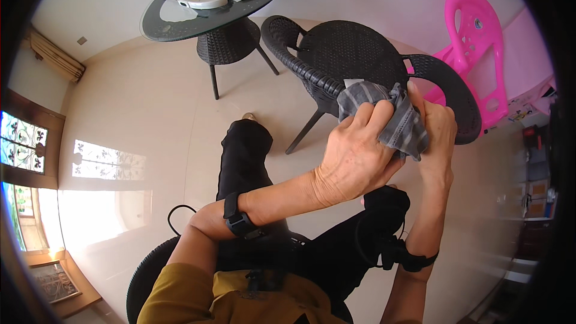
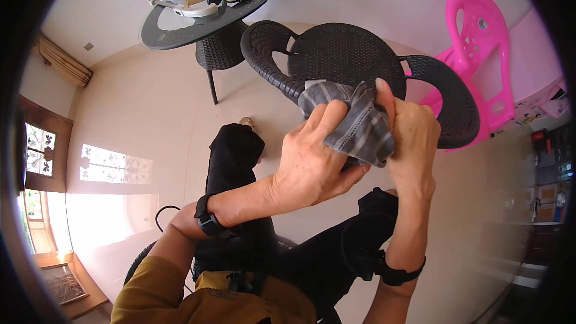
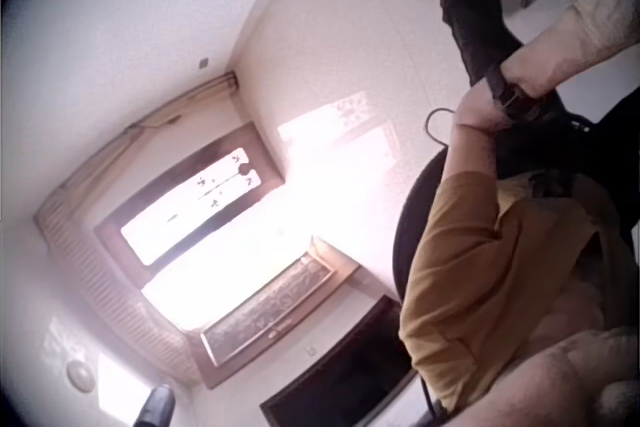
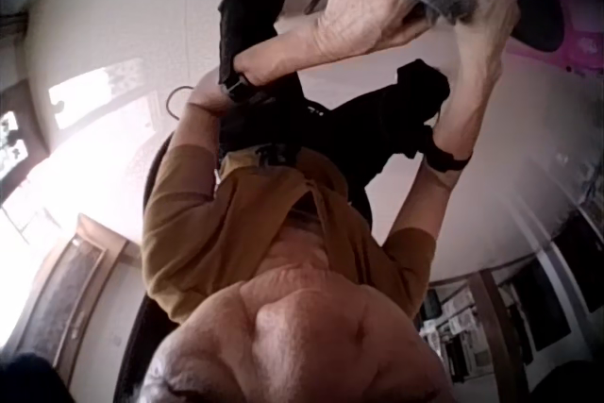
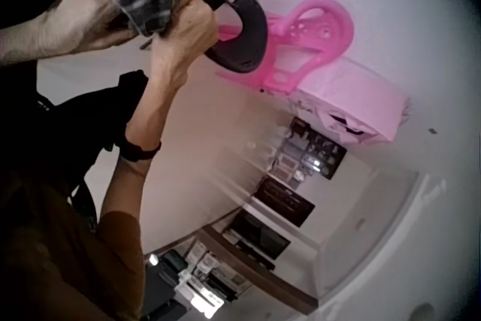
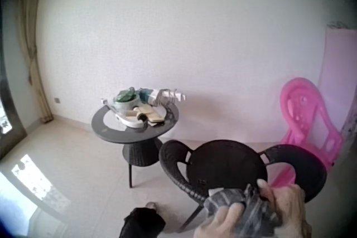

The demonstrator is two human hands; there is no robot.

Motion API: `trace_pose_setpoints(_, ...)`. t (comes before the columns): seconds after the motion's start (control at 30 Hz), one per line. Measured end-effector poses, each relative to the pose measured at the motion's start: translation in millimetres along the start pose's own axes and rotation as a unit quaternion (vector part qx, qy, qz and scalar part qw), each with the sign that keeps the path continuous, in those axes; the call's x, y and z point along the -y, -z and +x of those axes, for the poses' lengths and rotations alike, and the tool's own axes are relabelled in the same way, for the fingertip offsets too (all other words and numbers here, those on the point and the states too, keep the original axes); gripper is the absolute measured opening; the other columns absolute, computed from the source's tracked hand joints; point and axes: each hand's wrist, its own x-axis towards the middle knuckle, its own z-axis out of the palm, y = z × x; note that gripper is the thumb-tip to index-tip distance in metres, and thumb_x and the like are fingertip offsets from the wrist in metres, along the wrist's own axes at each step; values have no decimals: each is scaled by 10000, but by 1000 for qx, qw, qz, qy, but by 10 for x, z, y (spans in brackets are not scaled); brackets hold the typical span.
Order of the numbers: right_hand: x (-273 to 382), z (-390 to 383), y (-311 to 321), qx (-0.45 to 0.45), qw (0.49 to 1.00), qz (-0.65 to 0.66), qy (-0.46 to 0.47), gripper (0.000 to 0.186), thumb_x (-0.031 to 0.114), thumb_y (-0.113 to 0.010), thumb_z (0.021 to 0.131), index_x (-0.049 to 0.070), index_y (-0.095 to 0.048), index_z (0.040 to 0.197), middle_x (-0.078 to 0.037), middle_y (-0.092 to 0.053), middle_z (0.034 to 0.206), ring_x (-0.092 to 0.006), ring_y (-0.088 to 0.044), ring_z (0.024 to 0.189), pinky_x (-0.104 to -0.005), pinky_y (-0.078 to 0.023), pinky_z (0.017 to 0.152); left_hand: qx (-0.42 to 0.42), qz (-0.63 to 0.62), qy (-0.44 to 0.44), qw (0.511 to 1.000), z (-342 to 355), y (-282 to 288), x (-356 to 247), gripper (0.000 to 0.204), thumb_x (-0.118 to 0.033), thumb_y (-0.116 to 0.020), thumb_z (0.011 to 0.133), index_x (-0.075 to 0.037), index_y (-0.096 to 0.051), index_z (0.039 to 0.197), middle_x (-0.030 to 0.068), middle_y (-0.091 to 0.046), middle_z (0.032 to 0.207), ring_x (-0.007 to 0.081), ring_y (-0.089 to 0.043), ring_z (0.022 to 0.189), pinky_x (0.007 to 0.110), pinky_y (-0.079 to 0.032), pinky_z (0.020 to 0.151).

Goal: Wiping a wicker chair with a cloth.

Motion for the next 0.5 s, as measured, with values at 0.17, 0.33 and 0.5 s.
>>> trace_pose_setpoints(0.17,-234,-79,151,13,998,51,36,494,249,-475,972,-62,-604,611,-173,-515,503,-224,-492,429,-357,-378,482,-10,47,101,994,49,269,182,262,-231,-753,634,-57,-676,813,97,-461,958,266,-527,858,364,-506,614)
trace_pose_setpoints(0.33,-487,-169,351,27,996,77,22,418,151,-483,953,-72,-657,646,-122,-639,560,-162,-597,475,-287,-426,511,-84,18,263,961,98,416,1023,266,-276,-690,758,-50,-686,897,121,-556,892,300,-606,737,400,-489,641)
trace_pose_setpoints(0.5,-466,-147,353,27,997,70,13,407,117,-476,946,-68,-640,623,-121,-639,572,-160,-594,494,-283,-424,518,8,74,335,939,400,413,2068,423,-407,-654,712,-80,-704,975,182,-666,927,336,-632,905,397,-488,794)
